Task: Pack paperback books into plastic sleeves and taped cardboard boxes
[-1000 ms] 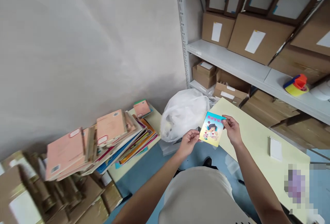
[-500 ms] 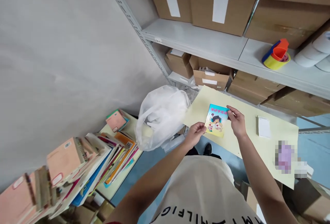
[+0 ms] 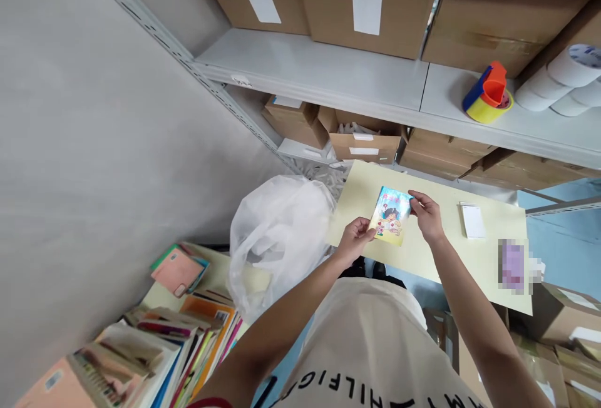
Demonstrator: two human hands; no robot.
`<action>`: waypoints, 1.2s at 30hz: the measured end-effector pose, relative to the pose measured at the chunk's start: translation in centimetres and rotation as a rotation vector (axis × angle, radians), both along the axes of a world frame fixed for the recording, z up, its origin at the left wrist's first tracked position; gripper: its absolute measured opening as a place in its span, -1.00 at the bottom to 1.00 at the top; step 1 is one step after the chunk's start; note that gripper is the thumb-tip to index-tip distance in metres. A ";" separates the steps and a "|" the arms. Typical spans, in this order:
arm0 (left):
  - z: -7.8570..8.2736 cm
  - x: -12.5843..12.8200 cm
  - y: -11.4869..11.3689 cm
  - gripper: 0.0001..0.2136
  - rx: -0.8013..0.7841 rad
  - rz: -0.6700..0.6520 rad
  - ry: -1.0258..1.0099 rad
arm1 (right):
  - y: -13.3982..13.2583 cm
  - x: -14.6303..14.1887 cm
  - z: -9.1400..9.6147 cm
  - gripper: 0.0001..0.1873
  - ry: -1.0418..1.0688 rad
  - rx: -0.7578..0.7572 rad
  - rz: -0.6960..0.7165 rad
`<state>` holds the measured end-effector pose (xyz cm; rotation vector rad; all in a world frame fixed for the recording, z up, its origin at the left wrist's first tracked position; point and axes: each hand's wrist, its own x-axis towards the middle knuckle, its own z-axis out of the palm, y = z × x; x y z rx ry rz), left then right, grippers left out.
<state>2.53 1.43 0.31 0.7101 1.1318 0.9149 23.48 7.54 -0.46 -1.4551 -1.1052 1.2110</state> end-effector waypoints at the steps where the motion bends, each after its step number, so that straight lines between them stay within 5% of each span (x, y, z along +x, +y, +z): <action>1: -0.2 -0.4 0.4 -0.57 -0.015 0.005 -0.029 | 0.4 -0.3 0.0 -0.54 0.016 -0.023 0.011; 5: -1.2 -2.0 1.5 -0.52 -0.129 0.054 -0.149 | 1.5 -0.9 -0.2 -0.62 0.092 -0.061 0.094; 11: -1.9 -3.8 2.6 -0.51 -0.238 -0.008 -0.244 | 2.3 -0.9 1.4 -0.56 -0.087 0.205 0.392; 16: -1.8 -4.1 3.4 -0.53 -0.130 -0.078 -0.046 | 3.0 -1.5 4.1 -0.80 -0.301 0.360 0.526; 21: -0.3 -4.9 3.1 -0.58 0.143 -0.128 0.054 | 3.4 -2.3 5.6 -0.69 -0.276 0.214 0.488; 25: 0.6 -5.2 2.8 -0.62 0.328 -0.005 0.225 | 3.6 -3.3 6.2 -0.58 -0.147 0.111 0.405; 30: 0.1 -5.2 3.0 -0.64 0.249 0.074 0.142 | 2.6 -4.1 6.9 -0.49 -0.013 0.025 0.246; 36: -0.8 -5.5 2.7 -0.55 0.160 0.022 0.041 | 1.1 -3.4 6.5 -0.49 -0.013 0.017 0.131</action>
